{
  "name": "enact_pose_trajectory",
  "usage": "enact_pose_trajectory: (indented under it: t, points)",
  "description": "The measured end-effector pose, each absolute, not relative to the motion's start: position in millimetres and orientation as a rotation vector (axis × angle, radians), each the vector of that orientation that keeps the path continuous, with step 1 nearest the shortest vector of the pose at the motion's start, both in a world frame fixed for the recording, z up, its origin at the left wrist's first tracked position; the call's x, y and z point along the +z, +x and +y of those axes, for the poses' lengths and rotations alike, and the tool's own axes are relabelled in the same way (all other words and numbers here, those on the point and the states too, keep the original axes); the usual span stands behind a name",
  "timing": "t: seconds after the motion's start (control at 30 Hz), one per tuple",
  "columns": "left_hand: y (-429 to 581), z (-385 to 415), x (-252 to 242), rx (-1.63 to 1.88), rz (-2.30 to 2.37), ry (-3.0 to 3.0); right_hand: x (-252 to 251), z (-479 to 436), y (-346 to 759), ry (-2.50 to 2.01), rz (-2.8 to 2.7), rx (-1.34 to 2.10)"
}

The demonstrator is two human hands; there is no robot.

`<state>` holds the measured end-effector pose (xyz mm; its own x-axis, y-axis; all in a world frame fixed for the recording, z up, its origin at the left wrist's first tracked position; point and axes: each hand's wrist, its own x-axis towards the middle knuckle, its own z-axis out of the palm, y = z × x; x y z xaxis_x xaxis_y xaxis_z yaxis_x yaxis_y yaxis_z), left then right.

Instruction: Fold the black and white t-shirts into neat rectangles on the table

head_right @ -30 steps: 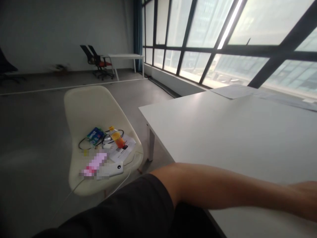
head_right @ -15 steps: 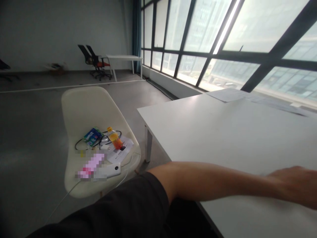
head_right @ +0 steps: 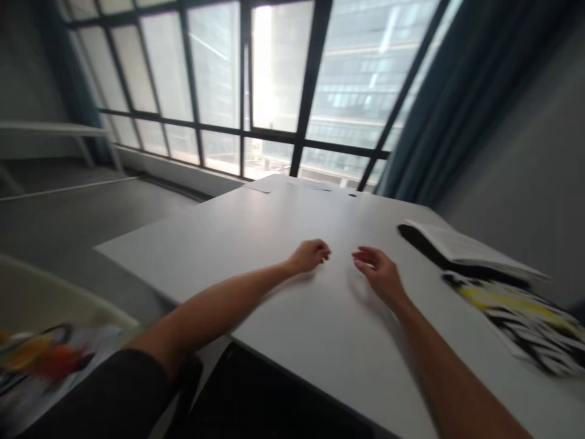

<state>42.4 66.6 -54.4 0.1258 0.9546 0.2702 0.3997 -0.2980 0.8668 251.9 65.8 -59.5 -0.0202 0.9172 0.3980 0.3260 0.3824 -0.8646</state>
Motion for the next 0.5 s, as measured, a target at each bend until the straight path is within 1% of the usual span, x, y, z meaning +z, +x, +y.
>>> enact_pose_trajectory:
  t: [0.13,0.3,0.43,0.5]
  points:
    - [51.7,80.0,-61.0,1.181,1.166,1.793,-55.2,79.5,284.9,-1.111,-1.527,0.631]
    - [42.8,81.7,-65.6,1.198,1.127,1.738,-40.6,84.8,295.8,-1.14,-1.49,0.676]
    - [36.9,44.8,-41.9,1.167,1.155,1.682,-16.5,58.1,323.8,-1.261,-1.284,0.613]
    - [21.2,18.1,-22.0,1.156,0.986,1.657,-12.8,48.3,346.0,-1.309,-1.19,0.608]
